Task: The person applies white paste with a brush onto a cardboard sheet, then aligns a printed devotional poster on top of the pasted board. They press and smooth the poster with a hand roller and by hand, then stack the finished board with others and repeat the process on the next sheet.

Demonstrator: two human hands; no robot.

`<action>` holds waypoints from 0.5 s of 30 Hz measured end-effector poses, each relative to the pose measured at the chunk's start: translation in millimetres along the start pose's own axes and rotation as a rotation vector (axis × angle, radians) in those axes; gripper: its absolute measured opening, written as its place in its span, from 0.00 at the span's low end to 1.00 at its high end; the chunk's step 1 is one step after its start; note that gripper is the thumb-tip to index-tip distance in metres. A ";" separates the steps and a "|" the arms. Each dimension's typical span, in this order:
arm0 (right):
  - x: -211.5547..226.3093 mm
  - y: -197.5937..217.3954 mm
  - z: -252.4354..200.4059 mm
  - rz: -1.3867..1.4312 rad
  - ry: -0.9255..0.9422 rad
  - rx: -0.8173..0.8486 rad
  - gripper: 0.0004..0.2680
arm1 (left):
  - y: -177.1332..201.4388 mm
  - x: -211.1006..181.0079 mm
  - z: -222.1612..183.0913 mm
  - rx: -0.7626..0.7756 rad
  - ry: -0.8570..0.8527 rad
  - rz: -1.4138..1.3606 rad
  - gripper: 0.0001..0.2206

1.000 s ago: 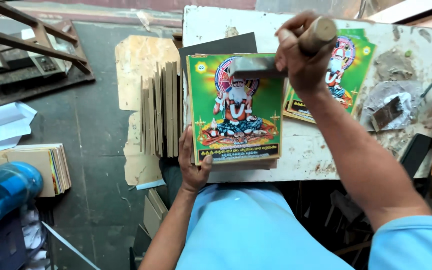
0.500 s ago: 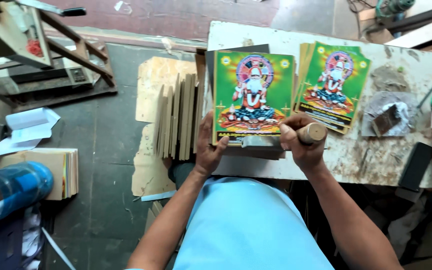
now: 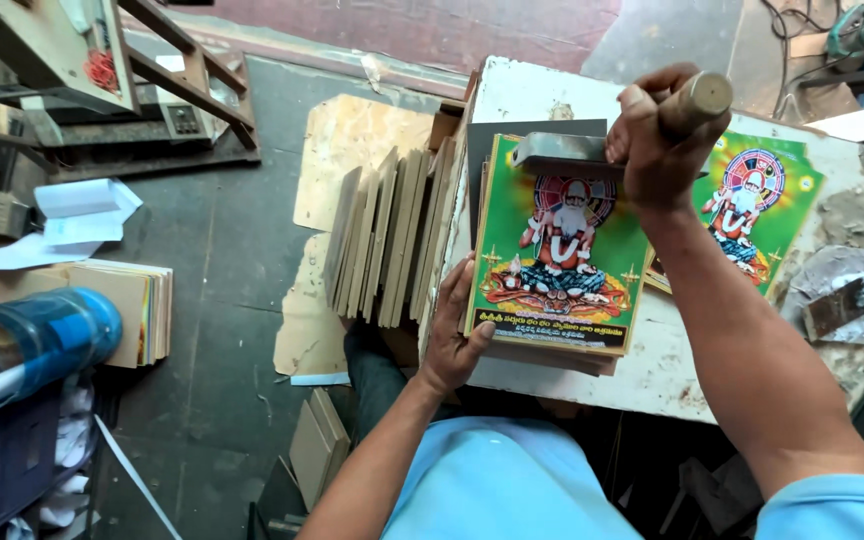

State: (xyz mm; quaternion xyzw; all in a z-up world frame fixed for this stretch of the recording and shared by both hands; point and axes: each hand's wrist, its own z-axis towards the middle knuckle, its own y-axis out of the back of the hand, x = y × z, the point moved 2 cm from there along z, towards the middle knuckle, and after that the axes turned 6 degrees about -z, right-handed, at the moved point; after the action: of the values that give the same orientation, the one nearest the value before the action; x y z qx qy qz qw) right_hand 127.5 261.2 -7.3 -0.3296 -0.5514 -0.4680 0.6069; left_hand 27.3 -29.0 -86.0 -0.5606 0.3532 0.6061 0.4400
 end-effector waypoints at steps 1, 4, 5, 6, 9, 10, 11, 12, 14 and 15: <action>-12.6 -0.3 -9.7 0.003 0.003 -0.004 0.04 | 4.1 2.3 0.4 0.004 -0.004 0.003 0.33; -22.1 11.4 -59.7 0.046 0.088 -0.045 0.04 | 2.4 5.0 -3.9 -0.005 0.011 0.089 0.34; -13.6 12.8 -86.4 -0.046 0.115 0.000 0.03 | 2.0 3.6 -4.0 0.008 -0.010 0.072 0.34; -6.7 12.4 -113.1 -0.133 0.145 0.038 0.05 | 4.3 2.2 -2.6 0.026 -0.034 0.060 0.35; 9.5 6.3 -200.7 0.004 0.117 0.081 0.06 | 0.8 65.9 -14.9 0.016 0.084 -0.036 0.30; 25.9 6.5 -207.2 -0.006 0.127 0.075 0.06 | 6.2 51.4 -11.4 0.023 0.073 -0.044 0.30; 39.3 6.1 -213.1 -0.055 0.024 0.077 0.04 | 10.9 36.4 -7.4 0.078 0.005 -0.035 0.32; 50.9 2.7 -217.8 -0.097 -0.078 0.083 0.04 | 19.1 21.5 -2.8 0.128 -0.063 -0.019 0.33; 57.2 5.5 -206.7 -0.043 -0.097 0.086 0.03 | 18.9 9.1 2.0 0.140 -0.025 0.039 0.34; 58.5 5.3 -200.4 0.013 -0.124 0.092 0.03 | 20.5 4.5 5.0 0.148 0.022 0.097 0.35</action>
State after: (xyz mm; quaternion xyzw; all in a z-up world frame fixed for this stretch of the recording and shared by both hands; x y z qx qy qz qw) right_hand 202.1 67.4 15.5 -0.3335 -0.6067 -0.4170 0.5889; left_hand 6.5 -31.2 -91.2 -0.5153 0.4290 0.5927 0.4463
